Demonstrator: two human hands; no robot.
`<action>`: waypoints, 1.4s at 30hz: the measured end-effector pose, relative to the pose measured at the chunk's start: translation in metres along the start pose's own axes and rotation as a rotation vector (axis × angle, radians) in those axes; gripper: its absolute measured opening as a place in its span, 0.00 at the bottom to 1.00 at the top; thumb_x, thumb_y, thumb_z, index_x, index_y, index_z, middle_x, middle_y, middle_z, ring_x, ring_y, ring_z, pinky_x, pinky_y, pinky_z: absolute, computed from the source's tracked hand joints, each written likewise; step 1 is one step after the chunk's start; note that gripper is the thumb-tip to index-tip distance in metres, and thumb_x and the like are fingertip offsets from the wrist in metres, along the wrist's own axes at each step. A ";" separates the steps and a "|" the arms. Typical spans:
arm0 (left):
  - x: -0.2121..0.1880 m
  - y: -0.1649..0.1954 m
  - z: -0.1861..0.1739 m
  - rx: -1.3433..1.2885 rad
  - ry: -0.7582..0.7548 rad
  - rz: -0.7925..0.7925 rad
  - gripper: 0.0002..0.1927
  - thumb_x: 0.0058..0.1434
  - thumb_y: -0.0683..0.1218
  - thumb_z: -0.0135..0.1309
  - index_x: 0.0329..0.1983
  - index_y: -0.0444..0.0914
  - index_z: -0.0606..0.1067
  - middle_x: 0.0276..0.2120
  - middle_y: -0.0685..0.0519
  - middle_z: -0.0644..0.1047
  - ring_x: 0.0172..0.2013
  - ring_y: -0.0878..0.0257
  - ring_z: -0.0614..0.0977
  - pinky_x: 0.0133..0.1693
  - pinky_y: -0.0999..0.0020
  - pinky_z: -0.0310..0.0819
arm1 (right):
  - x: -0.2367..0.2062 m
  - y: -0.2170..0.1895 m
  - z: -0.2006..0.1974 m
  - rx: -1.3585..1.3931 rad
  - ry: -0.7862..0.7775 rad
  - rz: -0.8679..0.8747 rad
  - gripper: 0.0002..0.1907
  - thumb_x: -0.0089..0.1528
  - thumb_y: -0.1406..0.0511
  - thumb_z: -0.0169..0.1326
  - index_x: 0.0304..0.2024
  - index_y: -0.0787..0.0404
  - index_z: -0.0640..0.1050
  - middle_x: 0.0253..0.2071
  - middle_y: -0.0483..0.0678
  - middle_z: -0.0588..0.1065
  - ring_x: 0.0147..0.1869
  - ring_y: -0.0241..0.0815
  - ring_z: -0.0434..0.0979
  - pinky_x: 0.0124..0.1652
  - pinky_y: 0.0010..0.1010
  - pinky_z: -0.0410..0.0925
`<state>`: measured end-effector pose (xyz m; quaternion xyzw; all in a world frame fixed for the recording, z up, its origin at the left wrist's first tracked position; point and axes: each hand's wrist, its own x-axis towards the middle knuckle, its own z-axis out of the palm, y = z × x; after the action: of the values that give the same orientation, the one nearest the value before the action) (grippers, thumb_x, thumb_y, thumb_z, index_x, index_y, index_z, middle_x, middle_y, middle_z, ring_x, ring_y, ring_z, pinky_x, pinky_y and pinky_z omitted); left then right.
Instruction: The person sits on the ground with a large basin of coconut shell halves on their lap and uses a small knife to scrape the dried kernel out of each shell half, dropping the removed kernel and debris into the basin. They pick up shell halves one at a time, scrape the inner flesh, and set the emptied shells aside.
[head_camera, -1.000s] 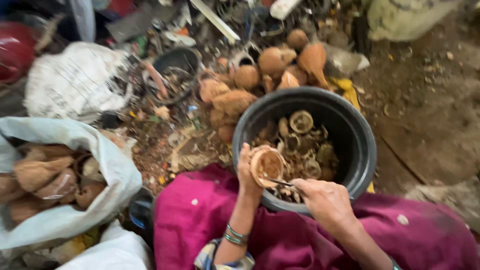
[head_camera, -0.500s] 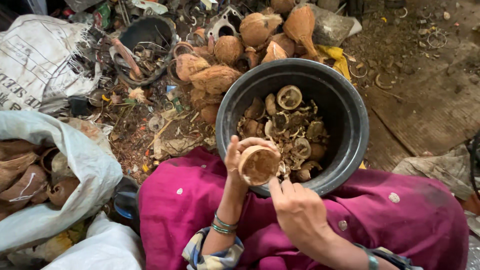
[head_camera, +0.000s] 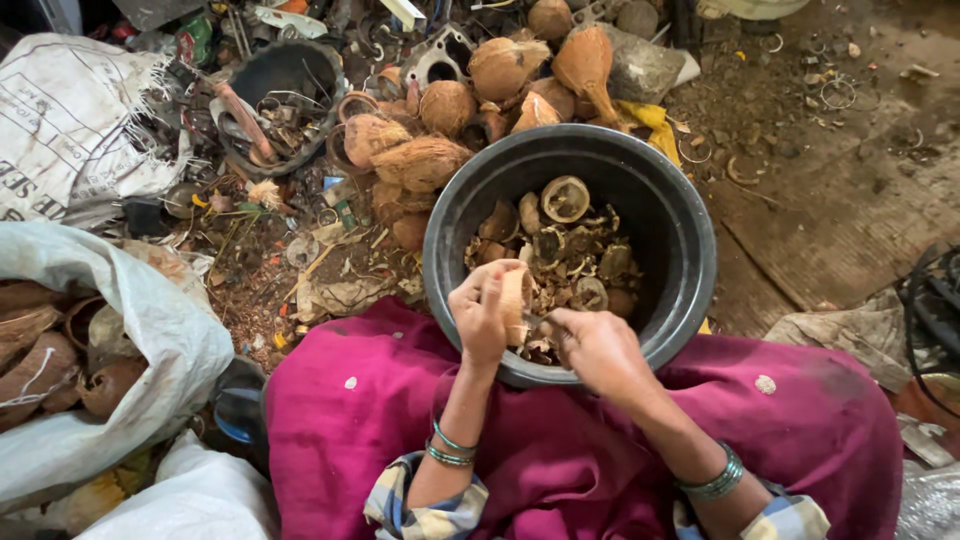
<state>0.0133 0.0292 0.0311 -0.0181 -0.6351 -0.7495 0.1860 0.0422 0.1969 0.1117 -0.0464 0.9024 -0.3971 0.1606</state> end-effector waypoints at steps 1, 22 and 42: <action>0.002 0.000 -0.005 -0.087 -0.023 -0.004 0.24 0.75 0.53 0.47 0.47 0.25 0.80 0.39 0.45 0.82 0.39 0.62 0.82 0.43 0.71 0.76 | -0.001 -0.001 -0.003 -0.139 0.060 -0.023 0.09 0.62 0.62 0.52 0.41 0.51 0.82 0.24 0.54 0.78 0.30 0.55 0.82 0.34 0.47 0.72; 0.010 -0.014 -0.028 -0.691 -0.041 -0.484 0.38 0.75 0.66 0.36 0.49 0.25 0.77 0.43 0.38 0.82 0.42 0.52 0.85 0.47 0.61 0.81 | -0.031 -0.014 0.043 -0.598 0.351 -0.449 0.08 0.57 0.69 0.50 0.38 0.61 0.78 0.29 0.50 0.76 0.31 0.47 0.80 0.30 0.39 0.72; 0.008 -0.010 -0.032 -0.899 -0.217 -0.547 0.43 0.75 0.69 0.32 0.48 0.25 0.77 0.45 0.34 0.81 0.45 0.47 0.85 0.52 0.56 0.81 | -0.038 -0.016 0.018 -0.614 0.187 -0.414 0.11 0.56 0.71 0.50 0.39 0.58 0.78 0.29 0.49 0.77 0.31 0.50 0.80 0.30 0.39 0.72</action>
<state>0.0093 -0.0019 0.0174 -0.0072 -0.2484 -0.9625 -0.1089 0.0828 0.1817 0.1215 -0.2374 0.9616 -0.1348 -0.0274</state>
